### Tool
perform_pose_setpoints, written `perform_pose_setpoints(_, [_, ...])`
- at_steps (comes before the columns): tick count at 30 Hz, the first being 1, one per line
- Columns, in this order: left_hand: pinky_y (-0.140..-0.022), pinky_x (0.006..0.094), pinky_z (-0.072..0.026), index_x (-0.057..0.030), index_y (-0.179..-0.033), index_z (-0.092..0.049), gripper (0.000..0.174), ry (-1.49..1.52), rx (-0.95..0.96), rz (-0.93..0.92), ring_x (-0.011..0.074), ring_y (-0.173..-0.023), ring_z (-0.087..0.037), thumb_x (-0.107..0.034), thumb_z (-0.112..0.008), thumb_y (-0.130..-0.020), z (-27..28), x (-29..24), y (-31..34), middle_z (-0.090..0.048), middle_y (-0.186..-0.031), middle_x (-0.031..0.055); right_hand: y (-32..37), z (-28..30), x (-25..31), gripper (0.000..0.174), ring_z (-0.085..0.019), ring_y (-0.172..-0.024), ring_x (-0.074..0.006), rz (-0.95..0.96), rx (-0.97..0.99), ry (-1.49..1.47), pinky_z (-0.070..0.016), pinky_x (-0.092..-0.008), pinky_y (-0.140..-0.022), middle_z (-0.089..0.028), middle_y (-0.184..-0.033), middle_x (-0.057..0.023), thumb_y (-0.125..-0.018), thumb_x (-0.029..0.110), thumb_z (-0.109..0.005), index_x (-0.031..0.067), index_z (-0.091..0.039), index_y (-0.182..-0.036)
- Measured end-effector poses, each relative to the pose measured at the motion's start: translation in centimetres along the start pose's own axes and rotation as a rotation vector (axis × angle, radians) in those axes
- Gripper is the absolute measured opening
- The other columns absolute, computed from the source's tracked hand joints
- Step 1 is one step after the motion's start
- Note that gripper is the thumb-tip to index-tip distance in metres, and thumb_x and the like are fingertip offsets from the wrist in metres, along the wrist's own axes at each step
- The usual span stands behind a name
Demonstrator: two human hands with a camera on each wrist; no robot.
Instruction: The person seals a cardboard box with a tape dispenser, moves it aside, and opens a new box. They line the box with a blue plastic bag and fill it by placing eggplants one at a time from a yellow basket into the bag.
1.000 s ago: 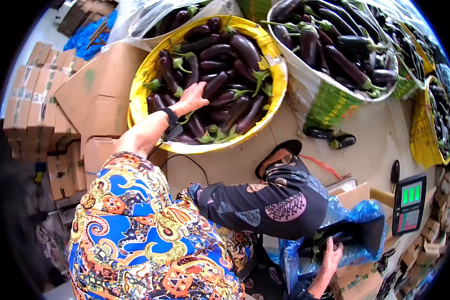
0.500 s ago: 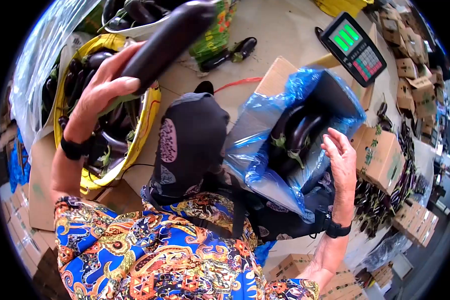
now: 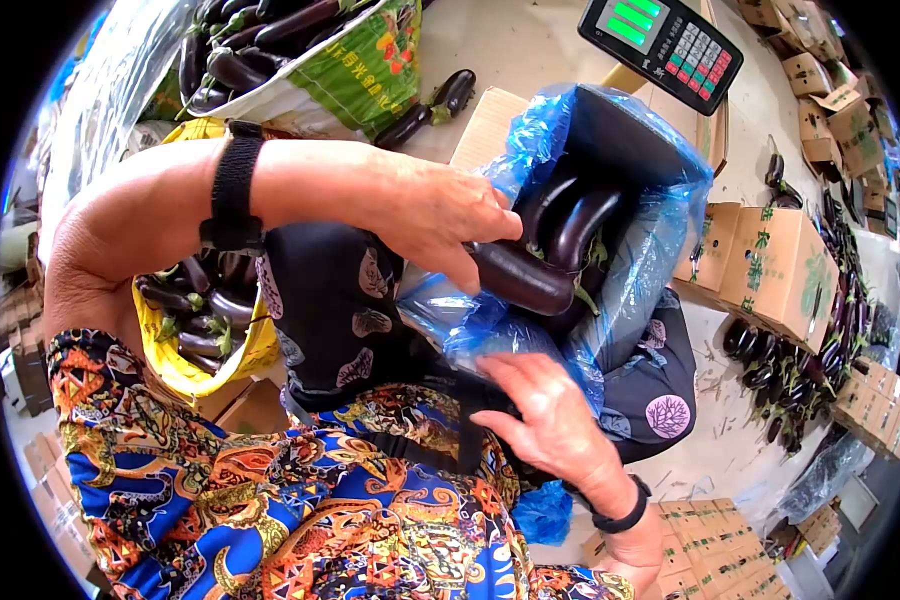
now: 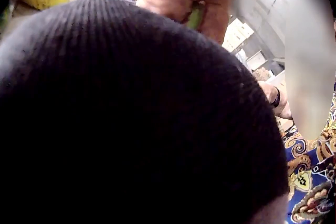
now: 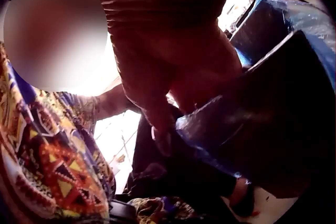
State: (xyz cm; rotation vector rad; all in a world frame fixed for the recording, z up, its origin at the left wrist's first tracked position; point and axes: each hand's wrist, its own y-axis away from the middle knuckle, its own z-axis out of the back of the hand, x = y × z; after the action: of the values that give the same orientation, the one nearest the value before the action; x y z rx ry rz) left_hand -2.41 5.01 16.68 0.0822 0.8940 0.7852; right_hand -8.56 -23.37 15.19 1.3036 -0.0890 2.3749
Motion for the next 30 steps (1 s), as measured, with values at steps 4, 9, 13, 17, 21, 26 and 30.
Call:
perform_pose_setpoints(4, [-0.090, 0.0466, -0.0487, 0.0026, -0.115, -0.061, 0.051, -0.027, 0.065, 0.022, 0.0419, -0.106, -0.060, -0.030, -0.075, -0.079, 0.8, -1.2, -2.0, -0.060, -0.106, 0.0247, 0.3, -1.0, 0.1, 0.060, -0.059, -0.108, -0.0381, 0.058, -0.046, -0.042, -0.0471, -0.0459, -0.094, -0.061, -0.124, -0.0197, -0.078, 0.013, -0.076, -0.0001, -0.054, -0.132])
perform_pose_setpoints(9, [-0.090, 0.0442, -0.0510, -0.0013, -0.107, -0.068, 0.048, -0.151, 0.168, -0.201, 0.0374, -0.104, -0.063, -0.036, -0.078, -0.076, -0.4, -0.8, -6.6, -0.065, -0.105, 0.0204, 0.4, -0.7, 0.3, 0.060, -0.058, -0.111, -0.0377, 0.095, -0.052, -0.075, -0.0466, -0.0459, -0.095, -0.059, -0.126, -0.0195, -0.079, 0.012, -0.075, 0.0001, -0.052, -0.133])
perform_pose_setpoints(13, [-0.084, 0.0461, -0.0521, -0.0031, -0.108, -0.065, 0.046, -0.277, 0.293, -0.191, 0.0377, -0.097, -0.064, -0.031, -0.080, -0.075, -3.9, 0.1, -9.8, -0.062, -0.106, 0.0165, 0.7, -0.8, -0.4, 0.056, -0.058, -0.111, -0.0370, 0.060, -0.072, -0.148, -0.0457, -0.0453, -0.097, -0.061, -0.124, -0.0185, -0.078, 0.011, -0.075, -0.0004, -0.056, -0.129])
perform_pose_setpoints(17, [-0.082, 0.0434, -0.0545, -0.0058, -0.102, -0.068, 0.040, -0.473, 0.190, -0.191, 0.0333, -0.095, -0.066, -0.026, -0.082, -0.071, -7.0, 0.5, -10.8, -0.064, -0.103, 0.0129, 1.2, -0.4, -0.9, 0.055, -0.061, -0.110, -0.0372, 0.007, -0.094, -0.108, -0.0488, -0.0434, -0.097, -0.065, -0.122, -0.0179, -0.073, 0.010, -0.080, 0.0002, -0.061, -0.123])
perform_pose_setpoints(21, [-0.079, 0.0446, -0.0550, -0.0048, -0.099, -0.069, 0.039, -0.454, 0.184, -0.177, 0.0349, -0.092, -0.066, -0.025, -0.081, -0.068, -7.0, 0.3, -10.8, -0.065, -0.100, 0.0157, 1.3, -0.2, -0.5, 0.053, -0.063, -0.108, -0.0365, 0.000, -0.086, 0.012, -0.0498, -0.0427, -0.094, -0.066, -0.119, -0.0177, -0.074, 0.012, -0.080, 0.0000, -0.061, -0.122])
perform_pose_setpoints(26, [-0.087, 0.0476, -0.0508, 0.0010, -0.113, -0.066, 0.056, -0.008, 0.329, -0.039, 0.0392, -0.102, -0.065, -0.037, -0.077, -0.074, -2.8, -0.7, -10.9, -0.068, -0.104, 0.0235, 1.5, 2.0, -1.3, 0.045, -0.066, -0.099, -0.0366, -0.098, -0.135, -0.201, -0.0528, -0.0418, -0.087, -0.068, -0.108, -0.0199, -0.080, 0.017, -0.078, -0.0011, -0.063, -0.119])
perform_pose_setpoints(30, [-0.092, 0.0465, -0.0492, 0.0016, -0.122, -0.062, 0.059, 0.117, 0.393, -0.082, 0.0409, -0.106, -0.063, -0.037, -0.074, -0.079, -4.7, 1.0, -10.7, -0.067, -0.110, 0.0264, 2.1, 3.8, -2.1, 0.039, -0.069, -0.093, -0.0320, -0.281, -0.328, -0.208, -0.0545, -0.0386, -0.083, -0.069, -0.105, -0.0200, -0.085, 0.011, -0.074, -0.0025, -0.063, -0.119])
